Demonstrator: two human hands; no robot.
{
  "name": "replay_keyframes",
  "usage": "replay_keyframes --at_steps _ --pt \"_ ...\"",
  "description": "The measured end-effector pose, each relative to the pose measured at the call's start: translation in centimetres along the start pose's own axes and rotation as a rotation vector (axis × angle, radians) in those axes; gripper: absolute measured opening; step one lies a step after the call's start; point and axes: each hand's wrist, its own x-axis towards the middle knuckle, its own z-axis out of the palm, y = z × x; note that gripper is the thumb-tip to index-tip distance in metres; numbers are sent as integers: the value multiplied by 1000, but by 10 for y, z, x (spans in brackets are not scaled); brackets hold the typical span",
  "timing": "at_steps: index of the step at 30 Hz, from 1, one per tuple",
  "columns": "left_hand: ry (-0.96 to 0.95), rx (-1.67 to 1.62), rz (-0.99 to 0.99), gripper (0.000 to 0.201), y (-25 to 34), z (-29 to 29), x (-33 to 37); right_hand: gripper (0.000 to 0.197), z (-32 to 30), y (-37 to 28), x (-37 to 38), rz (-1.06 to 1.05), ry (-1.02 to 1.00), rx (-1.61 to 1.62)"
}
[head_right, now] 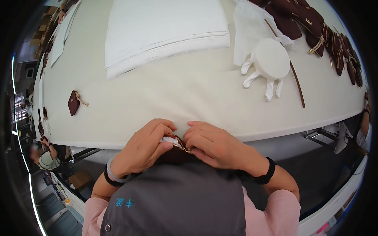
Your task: The person repeatedly stuffs white tissue paper into small maroon zippered pouches on a white table. They open the pouches, insert the paper, and zip them closed, handling the items one at a time. The person also wipes the exterior of the pouches with a white cloth during the process.
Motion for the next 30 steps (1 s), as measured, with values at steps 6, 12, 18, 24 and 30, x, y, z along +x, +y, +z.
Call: replay_keyframes --at_steps 6,12,18,24,30 --pt "-63 173 88 46 17 -6 1 20 2 -10 -3 112 -44 139" --pt "-185 282 124 47 21 -5 -1 17 1 -7 -12 -57 5 36" --pt "-135 231 158 42 22 -2 2 19 -6 -8 -9 -173 83 -19" --pt "-120 187 147 38 16 0 3 24 -27 -15 14 -145 -31 -59" --pt "-14 65 96 39 8 4 0 40 -43 -17 23 -56 -157 -52"
